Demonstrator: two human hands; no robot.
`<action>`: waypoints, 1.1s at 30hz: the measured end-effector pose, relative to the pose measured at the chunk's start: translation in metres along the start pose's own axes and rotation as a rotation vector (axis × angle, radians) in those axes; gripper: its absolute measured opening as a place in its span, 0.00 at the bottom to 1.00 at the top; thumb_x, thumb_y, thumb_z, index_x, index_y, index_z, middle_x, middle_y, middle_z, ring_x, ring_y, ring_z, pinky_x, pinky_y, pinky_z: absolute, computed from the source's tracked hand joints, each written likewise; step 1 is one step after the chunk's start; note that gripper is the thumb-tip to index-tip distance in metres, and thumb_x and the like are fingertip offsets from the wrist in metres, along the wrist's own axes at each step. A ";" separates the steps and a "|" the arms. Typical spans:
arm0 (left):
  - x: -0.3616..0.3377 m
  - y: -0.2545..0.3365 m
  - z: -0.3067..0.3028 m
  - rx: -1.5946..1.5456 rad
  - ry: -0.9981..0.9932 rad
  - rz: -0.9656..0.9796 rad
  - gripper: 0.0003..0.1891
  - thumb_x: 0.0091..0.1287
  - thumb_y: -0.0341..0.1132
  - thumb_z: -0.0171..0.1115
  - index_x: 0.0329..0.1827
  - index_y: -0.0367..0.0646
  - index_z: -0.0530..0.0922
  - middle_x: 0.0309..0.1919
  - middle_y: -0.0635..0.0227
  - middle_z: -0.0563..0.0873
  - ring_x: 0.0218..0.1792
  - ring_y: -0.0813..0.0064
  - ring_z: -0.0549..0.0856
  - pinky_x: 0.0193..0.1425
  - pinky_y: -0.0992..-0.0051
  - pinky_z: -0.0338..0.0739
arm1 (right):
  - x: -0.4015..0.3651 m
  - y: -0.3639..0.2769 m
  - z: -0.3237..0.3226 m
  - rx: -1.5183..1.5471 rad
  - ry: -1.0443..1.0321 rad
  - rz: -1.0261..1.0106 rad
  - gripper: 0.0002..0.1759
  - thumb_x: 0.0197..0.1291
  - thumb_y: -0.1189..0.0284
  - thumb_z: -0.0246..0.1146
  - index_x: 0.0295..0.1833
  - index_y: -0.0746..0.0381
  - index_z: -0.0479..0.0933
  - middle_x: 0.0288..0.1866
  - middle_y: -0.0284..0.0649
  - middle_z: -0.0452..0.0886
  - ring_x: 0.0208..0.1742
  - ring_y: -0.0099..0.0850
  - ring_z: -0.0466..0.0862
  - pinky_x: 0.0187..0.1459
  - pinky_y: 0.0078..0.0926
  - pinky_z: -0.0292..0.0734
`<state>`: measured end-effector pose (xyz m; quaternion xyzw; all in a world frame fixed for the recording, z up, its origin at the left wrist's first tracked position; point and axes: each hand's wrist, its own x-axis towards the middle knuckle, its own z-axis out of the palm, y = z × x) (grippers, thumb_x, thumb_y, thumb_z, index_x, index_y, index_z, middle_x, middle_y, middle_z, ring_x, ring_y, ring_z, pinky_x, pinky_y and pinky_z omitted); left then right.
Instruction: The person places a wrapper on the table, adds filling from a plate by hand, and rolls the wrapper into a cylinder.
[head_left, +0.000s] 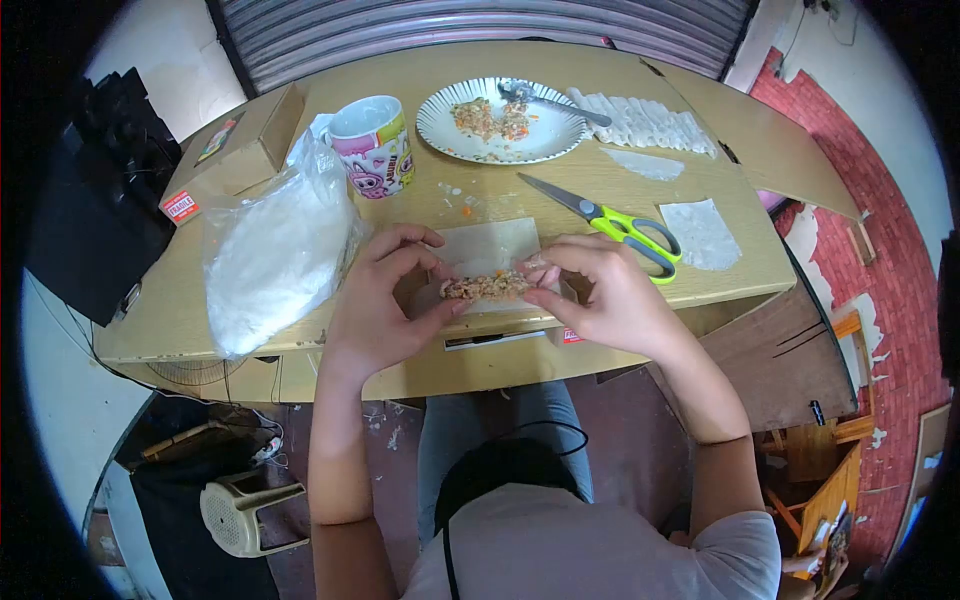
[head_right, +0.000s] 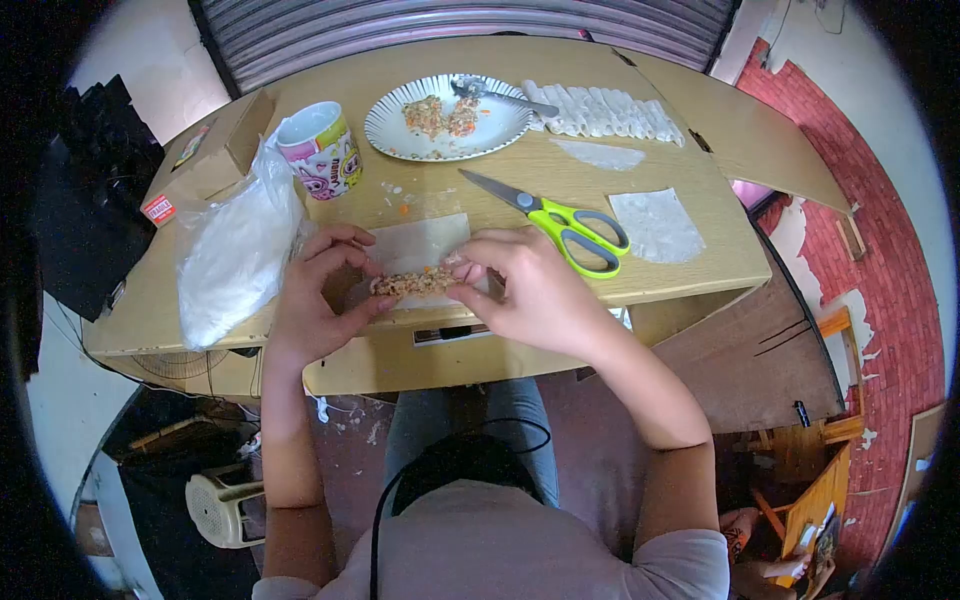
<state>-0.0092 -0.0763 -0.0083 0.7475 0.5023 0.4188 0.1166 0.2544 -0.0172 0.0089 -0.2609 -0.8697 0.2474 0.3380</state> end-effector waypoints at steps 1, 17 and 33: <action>0.000 0.000 0.000 -0.024 -0.014 -0.015 0.17 0.49 0.27 0.83 0.40 0.40 0.85 0.56 0.59 0.84 0.58 0.61 0.85 0.63 0.66 0.79 | 0.000 0.002 -0.002 -0.001 -0.001 -0.003 0.14 0.56 0.81 0.76 0.49 0.67 0.87 0.37 0.41 0.88 0.38 0.29 0.89 0.41 0.27 0.83; 0.005 -0.004 -0.003 -0.099 -0.089 0.032 0.20 0.52 0.32 0.81 0.48 0.42 0.84 0.57 0.62 0.84 0.59 0.57 0.84 0.66 0.62 0.78 | 0.042 0.016 -0.026 0.004 -0.455 -0.185 0.19 0.59 0.78 0.74 0.57 0.62 0.87 0.50 0.41 0.87 0.45 0.37 0.89 0.46 0.34 0.85; 0.003 -0.006 -0.001 -0.005 -0.079 0.093 0.17 0.55 0.30 0.80 0.47 0.41 0.87 0.55 0.60 0.84 0.57 0.62 0.86 0.64 0.65 0.80 | 0.042 0.007 -0.025 -0.011 -0.317 -0.113 0.12 0.61 0.74 0.75 0.50 0.62 0.89 0.45 0.39 0.88 0.42 0.32 0.88 0.44 0.30 0.84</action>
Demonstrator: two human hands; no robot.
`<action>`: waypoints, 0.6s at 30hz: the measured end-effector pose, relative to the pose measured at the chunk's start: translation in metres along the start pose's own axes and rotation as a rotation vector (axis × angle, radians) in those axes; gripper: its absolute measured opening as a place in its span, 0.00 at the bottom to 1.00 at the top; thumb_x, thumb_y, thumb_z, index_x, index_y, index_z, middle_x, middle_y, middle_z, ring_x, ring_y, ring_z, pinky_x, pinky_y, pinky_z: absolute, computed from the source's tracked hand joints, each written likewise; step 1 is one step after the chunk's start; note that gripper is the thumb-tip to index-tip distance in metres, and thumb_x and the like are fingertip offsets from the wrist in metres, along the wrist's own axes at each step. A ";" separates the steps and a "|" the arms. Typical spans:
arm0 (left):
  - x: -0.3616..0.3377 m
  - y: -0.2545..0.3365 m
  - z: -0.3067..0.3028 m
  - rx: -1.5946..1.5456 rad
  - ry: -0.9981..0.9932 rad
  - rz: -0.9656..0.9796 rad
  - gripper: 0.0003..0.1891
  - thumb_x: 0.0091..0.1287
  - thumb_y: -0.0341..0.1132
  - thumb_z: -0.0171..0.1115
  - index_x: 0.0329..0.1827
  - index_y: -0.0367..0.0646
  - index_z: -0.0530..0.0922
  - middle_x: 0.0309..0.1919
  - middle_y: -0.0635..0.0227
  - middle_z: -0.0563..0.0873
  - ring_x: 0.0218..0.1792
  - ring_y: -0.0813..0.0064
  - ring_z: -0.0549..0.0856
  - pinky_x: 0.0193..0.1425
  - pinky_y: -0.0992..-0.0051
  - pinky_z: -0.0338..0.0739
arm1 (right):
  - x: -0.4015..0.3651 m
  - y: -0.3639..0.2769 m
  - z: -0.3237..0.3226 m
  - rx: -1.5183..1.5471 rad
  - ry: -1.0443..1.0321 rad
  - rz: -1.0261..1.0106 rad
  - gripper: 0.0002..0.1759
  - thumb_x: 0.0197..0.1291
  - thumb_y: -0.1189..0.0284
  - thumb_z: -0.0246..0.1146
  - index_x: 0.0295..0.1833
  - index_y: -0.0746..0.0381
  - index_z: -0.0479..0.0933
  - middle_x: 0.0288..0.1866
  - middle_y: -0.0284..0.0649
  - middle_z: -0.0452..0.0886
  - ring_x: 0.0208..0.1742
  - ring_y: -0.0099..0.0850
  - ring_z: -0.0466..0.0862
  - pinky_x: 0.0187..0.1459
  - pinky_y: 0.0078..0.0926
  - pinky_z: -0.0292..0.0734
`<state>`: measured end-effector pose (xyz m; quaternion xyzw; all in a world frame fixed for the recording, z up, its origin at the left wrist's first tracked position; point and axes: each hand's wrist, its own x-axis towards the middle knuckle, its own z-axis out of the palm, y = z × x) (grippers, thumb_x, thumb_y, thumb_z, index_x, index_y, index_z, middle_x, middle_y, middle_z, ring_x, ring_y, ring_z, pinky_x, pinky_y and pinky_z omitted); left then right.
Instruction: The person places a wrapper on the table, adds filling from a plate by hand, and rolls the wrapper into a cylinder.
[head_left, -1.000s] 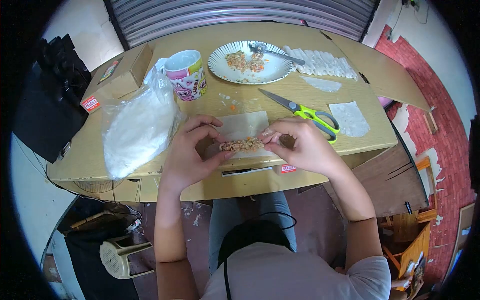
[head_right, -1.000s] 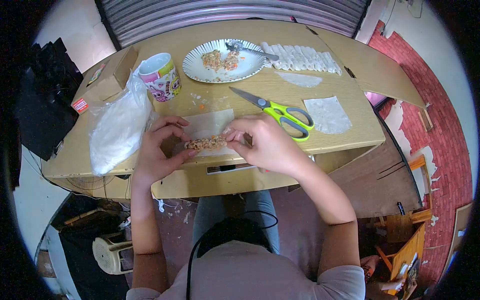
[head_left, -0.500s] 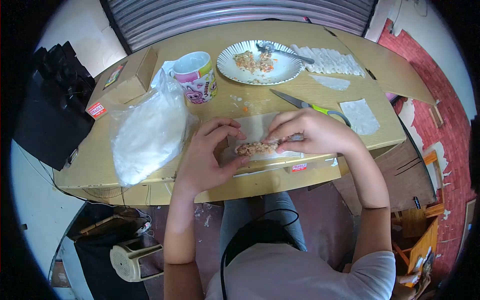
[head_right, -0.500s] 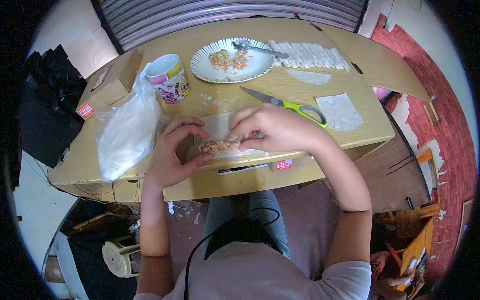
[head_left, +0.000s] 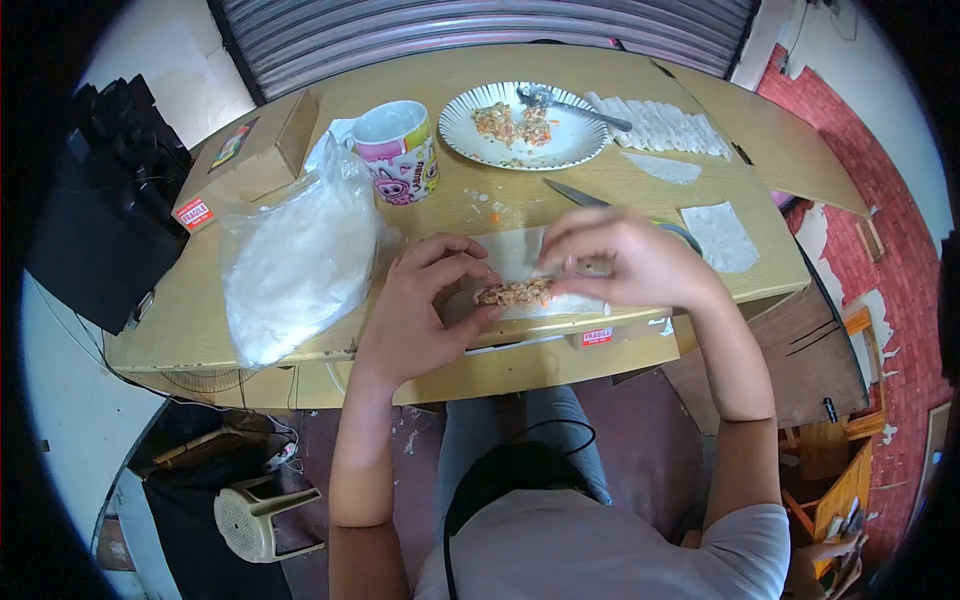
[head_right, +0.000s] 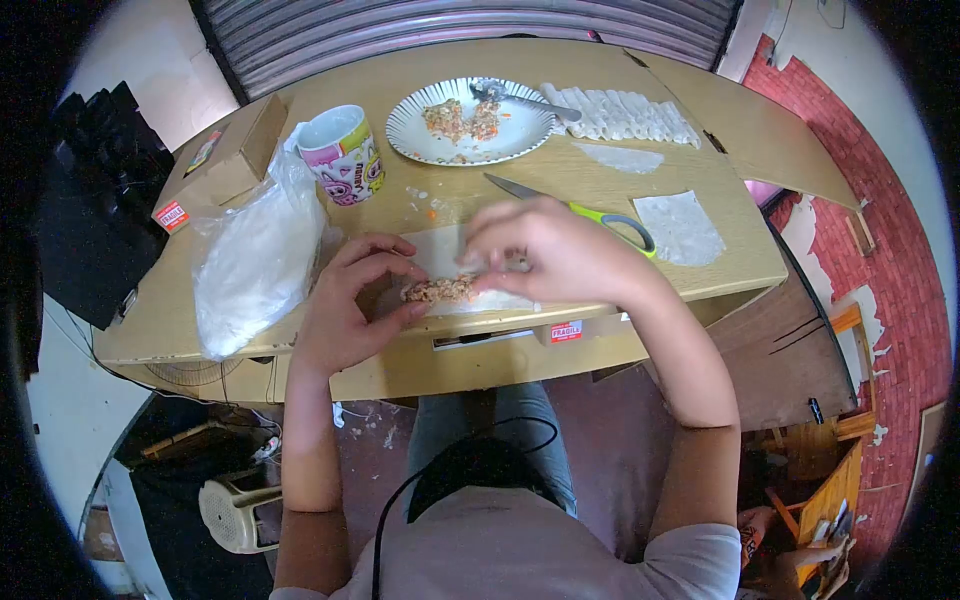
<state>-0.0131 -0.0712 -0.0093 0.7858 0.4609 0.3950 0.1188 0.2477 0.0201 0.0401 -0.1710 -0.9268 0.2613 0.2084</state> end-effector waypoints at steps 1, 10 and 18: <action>0.000 0.001 -0.001 0.005 0.006 0.001 0.16 0.56 0.29 0.80 0.48 0.41 0.87 0.55 0.60 0.85 0.56 0.62 0.86 0.64 0.65 0.80 | 0.005 0.002 -0.006 -0.002 -0.003 -0.002 0.12 0.61 0.74 0.75 0.50 0.62 0.89 0.45 0.39 0.88 0.42 0.32 0.88 0.44 0.30 0.84; 0.001 0.005 -0.002 -0.117 0.034 -0.042 0.14 0.58 0.30 0.77 0.47 0.40 0.86 0.51 0.60 0.87 0.53 0.59 0.87 0.60 0.65 0.80 | 0.094 0.093 -0.055 -0.493 0.016 0.311 0.14 0.65 0.72 0.68 0.54 0.62 0.88 0.48 0.47 0.92 0.48 0.40 0.91 0.52 0.35 0.84; 0.003 0.004 -0.003 -0.142 -0.016 -0.061 0.15 0.59 0.27 0.77 0.48 0.39 0.85 0.50 0.59 0.87 0.54 0.62 0.87 0.61 0.67 0.80 | 0.104 0.075 -0.055 -0.543 -0.169 0.335 0.19 0.61 0.71 0.67 0.58 0.58 0.88 0.48 0.48 0.91 0.48 0.44 0.91 0.54 0.40 0.84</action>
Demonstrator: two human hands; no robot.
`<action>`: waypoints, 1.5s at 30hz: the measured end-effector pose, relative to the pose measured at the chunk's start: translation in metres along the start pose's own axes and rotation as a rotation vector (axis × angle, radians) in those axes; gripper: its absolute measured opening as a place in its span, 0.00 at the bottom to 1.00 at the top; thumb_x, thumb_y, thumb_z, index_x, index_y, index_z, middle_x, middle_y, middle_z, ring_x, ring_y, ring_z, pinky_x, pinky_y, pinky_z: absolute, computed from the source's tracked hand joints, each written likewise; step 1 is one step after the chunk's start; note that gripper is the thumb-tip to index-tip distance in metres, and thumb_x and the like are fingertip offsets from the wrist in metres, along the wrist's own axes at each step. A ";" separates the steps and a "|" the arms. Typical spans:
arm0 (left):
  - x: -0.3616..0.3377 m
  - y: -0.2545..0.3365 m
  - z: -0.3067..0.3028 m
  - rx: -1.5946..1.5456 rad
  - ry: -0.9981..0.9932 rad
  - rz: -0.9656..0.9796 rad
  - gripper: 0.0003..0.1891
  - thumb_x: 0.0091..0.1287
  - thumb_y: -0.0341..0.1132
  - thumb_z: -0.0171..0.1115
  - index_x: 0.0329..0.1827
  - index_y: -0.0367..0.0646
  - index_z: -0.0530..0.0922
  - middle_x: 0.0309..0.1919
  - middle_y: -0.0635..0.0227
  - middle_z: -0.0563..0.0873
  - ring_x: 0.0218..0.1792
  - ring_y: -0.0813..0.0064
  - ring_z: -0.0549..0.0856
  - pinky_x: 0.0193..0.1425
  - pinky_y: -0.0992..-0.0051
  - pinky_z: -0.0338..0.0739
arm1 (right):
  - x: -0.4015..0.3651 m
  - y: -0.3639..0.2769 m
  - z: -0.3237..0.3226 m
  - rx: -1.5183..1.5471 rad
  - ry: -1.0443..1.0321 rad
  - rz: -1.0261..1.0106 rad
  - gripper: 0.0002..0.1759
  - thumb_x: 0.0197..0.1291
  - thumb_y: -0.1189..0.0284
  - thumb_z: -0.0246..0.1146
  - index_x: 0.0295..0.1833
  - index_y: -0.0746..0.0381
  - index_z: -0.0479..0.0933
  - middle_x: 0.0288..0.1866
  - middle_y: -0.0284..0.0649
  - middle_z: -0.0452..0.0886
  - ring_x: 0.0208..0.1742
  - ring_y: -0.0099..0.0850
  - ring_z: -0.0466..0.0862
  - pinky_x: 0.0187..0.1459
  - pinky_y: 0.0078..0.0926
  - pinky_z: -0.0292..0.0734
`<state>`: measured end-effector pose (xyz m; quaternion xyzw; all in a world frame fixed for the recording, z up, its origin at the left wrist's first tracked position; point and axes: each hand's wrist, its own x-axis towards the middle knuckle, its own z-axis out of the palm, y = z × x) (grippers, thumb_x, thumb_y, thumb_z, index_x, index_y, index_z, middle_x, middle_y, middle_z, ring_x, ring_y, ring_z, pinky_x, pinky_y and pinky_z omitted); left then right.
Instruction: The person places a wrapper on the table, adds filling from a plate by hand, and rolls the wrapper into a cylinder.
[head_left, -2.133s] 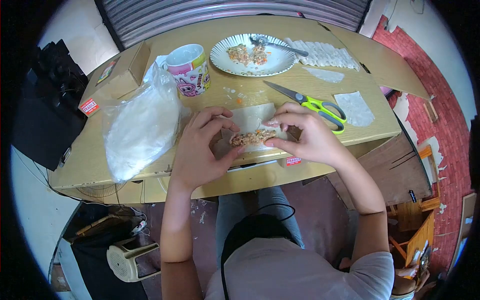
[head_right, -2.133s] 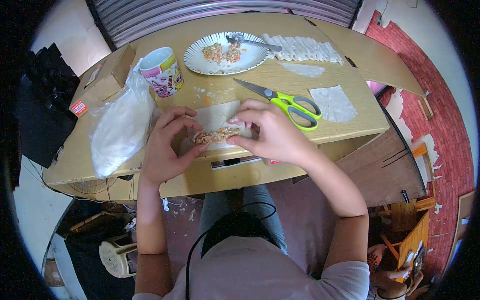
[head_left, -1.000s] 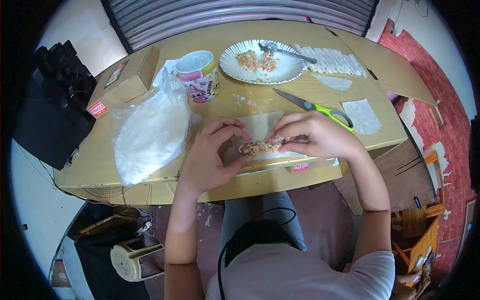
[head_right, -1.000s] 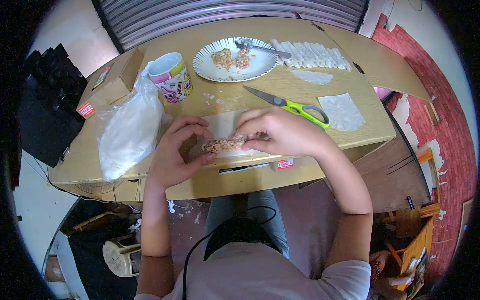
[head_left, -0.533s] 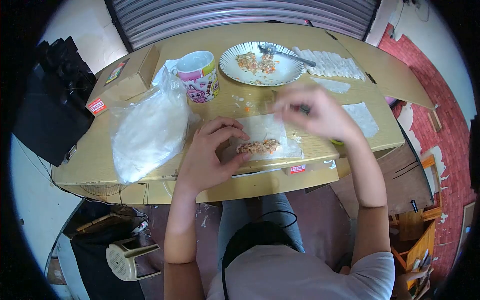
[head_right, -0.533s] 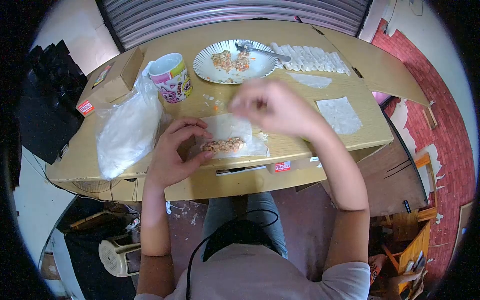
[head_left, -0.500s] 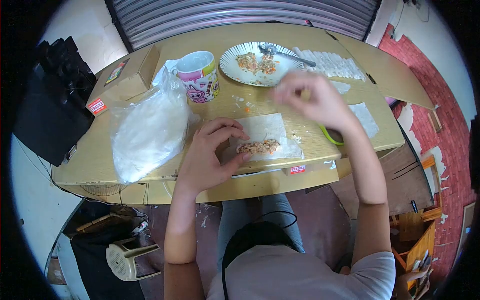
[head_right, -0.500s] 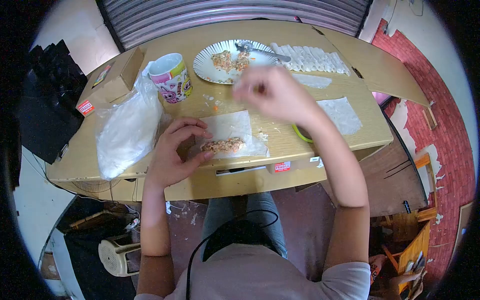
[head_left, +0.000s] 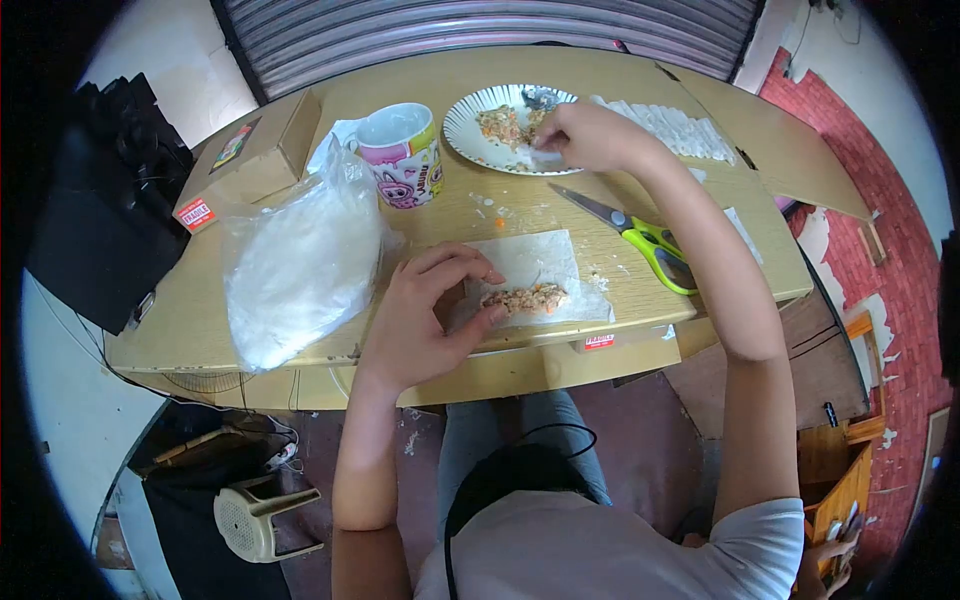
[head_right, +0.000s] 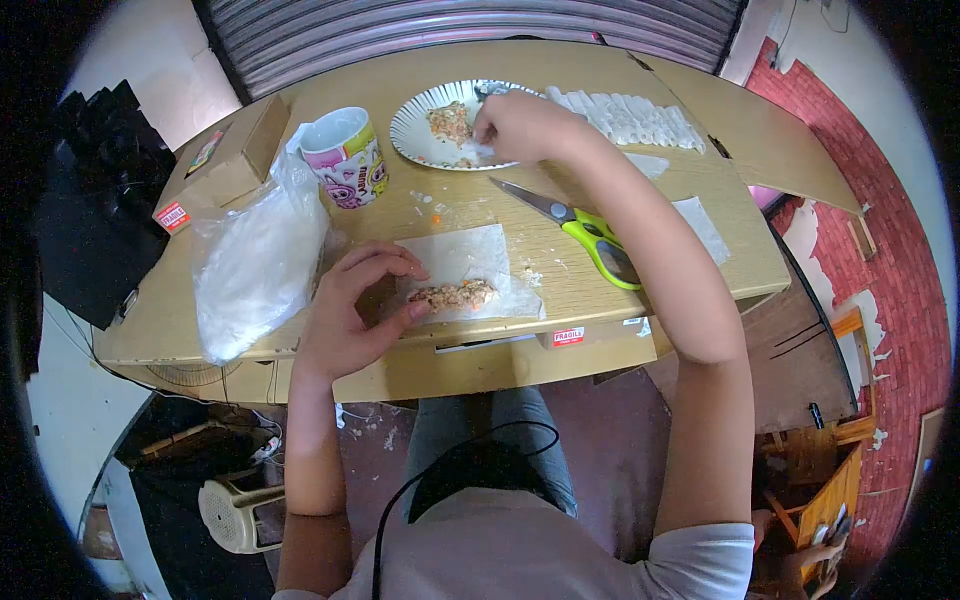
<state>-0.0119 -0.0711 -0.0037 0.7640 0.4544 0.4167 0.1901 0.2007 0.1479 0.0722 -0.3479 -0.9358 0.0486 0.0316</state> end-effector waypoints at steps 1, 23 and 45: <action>0.000 0.000 0.001 -0.029 0.026 0.004 0.14 0.58 0.29 0.77 0.47 0.40 0.85 0.49 0.60 0.87 0.52 0.59 0.87 0.60 0.65 0.80 | -0.001 0.000 -0.001 -0.056 0.023 0.057 0.18 0.62 0.70 0.67 0.57 0.58 0.88 0.47 0.48 0.91 0.48 0.43 0.91 0.54 0.39 0.84; 0.000 -0.003 0.000 -0.008 0.020 0.015 0.14 0.59 0.27 0.76 0.47 0.38 0.84 0.48 0.60 0.88 0.52 0.63 0.87 0.61 0.66 0.80 | -0.010 -0.011 0.003 0.077 -0.022 -0.073 0.17 0.68 0.74 0.63 0.59 0.58 0.88 0.49 0.47 0.92 0.49 0.41 0.91 0.52 0.35 0.83; 0.000 -0.007 0.002 -0.039 0.053 0.044 0.13 0.59 0.28 0.75 0.46 0.39 0.85 0.46 0.60 0.90 0.49 0.58 0.88 0.56 0.64 0.81 | -0.015 -0.013 0.007 0.212 -0.043 -0.061 0.23 0.71 0.76 0.56 0.68 0.57 0.82 0.60 0.48 0.88 0.59 0.40 0.87 0.63 0.33 0.78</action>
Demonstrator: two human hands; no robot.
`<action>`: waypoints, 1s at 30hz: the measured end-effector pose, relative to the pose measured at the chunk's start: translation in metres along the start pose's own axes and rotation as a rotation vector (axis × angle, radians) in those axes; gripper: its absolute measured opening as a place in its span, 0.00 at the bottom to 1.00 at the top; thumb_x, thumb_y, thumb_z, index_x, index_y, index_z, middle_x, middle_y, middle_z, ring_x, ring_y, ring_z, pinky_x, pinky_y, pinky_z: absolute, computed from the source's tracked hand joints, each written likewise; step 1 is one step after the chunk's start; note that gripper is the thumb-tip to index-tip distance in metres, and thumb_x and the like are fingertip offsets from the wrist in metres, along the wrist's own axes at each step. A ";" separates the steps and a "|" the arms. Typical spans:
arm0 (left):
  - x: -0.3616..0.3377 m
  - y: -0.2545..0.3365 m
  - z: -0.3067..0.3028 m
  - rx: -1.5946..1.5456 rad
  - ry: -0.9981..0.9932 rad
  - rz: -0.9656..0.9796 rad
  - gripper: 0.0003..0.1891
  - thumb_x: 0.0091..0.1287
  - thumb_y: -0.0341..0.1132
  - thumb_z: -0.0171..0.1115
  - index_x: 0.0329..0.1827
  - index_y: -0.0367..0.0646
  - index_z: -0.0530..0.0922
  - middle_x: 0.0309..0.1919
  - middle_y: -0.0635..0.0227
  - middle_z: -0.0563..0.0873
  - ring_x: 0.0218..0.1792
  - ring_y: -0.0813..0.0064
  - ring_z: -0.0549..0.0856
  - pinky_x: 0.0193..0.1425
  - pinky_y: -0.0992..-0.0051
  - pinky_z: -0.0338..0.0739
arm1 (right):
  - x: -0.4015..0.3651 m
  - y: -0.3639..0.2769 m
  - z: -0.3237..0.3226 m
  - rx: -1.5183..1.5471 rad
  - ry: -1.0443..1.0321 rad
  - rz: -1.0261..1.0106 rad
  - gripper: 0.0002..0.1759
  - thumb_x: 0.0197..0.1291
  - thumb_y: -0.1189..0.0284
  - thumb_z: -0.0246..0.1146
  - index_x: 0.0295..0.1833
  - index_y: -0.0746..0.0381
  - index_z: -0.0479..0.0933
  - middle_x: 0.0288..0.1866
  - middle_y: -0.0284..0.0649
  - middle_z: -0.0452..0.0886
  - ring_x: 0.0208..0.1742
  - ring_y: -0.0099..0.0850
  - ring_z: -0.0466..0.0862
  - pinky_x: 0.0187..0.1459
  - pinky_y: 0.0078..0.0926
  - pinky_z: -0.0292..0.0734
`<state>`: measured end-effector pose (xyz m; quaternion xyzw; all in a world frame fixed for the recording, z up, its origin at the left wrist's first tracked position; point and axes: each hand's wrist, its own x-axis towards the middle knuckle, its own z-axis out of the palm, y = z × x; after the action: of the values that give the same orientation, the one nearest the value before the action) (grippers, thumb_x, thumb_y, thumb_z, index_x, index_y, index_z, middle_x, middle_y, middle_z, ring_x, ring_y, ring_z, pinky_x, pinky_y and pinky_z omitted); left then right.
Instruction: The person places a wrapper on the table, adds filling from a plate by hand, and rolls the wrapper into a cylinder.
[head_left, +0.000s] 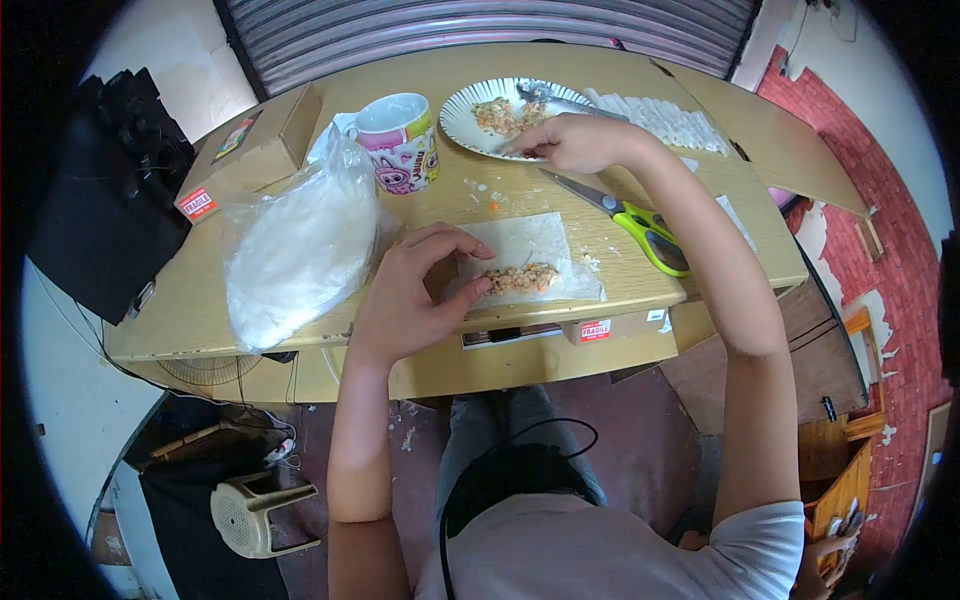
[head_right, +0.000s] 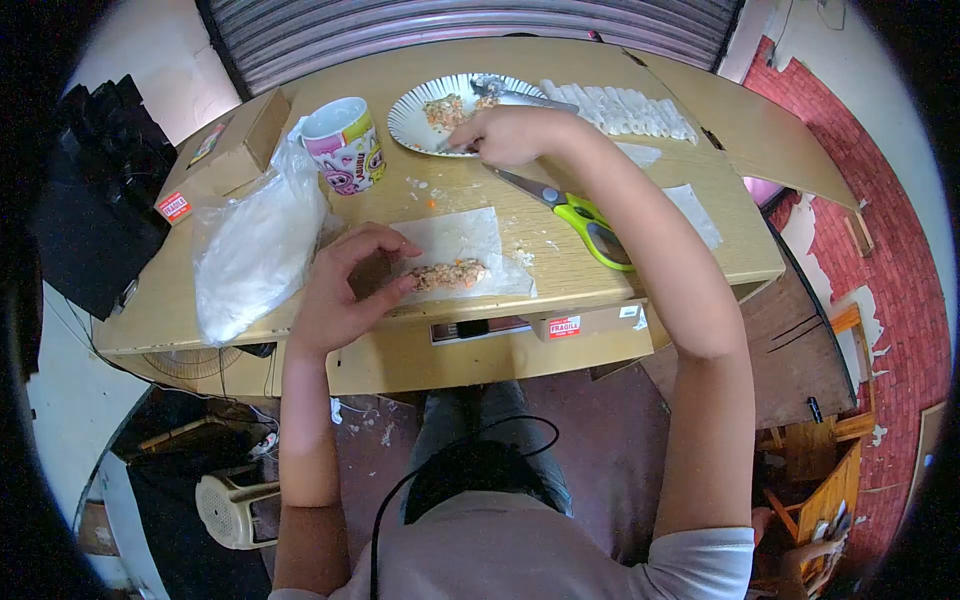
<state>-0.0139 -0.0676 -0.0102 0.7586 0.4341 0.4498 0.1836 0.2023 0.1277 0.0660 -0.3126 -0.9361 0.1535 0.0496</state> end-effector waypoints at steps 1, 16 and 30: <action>-0.001 0.001 0.000 -0.014 -0.003 -0.032 0.13 0.59 0.28 0.75 0.47 0.39 0.85 0.46 0.60 0.90 0.49 0.58 0.88 0.56 0.64 0.81 | 0.004 0.003 0.001 -0.024 -0.045 -0.009 0.22 0.72 0.76 0.56 0.68 0.59 0.82 0.61 0.49 0.88 0.59 0.40 0.87 0.63 0.32 0.78; -0.001 0.003 -0.003 0.038 -0.048 -0.044 0.15 0.62 0.26 0.74 0.50 0.37 0.82 0.50 0.62 0.90 0.52 0.65 0.86 0.60 0.66 0.80 | -0.015 0.015 -0.015 0.105 -0.017 -0.117 0.14 0.68 0.79 0.67 0.58 0.64 0.87 0.47 0.42 0.92 0.50 0.30 0.89 0.56 0.29 0.83; 0.000 0.003 0.000 -0.008 0.012 -0.029 0.13 0.59 0.27 0.74 0.47 0.40 0.85 0.45 0.62 0.88 0.47 0.60 0.87 0.54 0.66 0.81 | -0.090 -0.039 0.032 0.623 0.141 -0.128 0.10 0.63 0.73 0.75 0.50 0.60 0.89 0.41 0.41 0.92 0.41 0.24 0.90 0.47 0.24 0.84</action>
<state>-0.0123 -0.0695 -0.0080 0.7487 0.4446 0.4534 0.1905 0.2463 0.0357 0.0482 -0.2327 -0.8560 0.4073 0.2172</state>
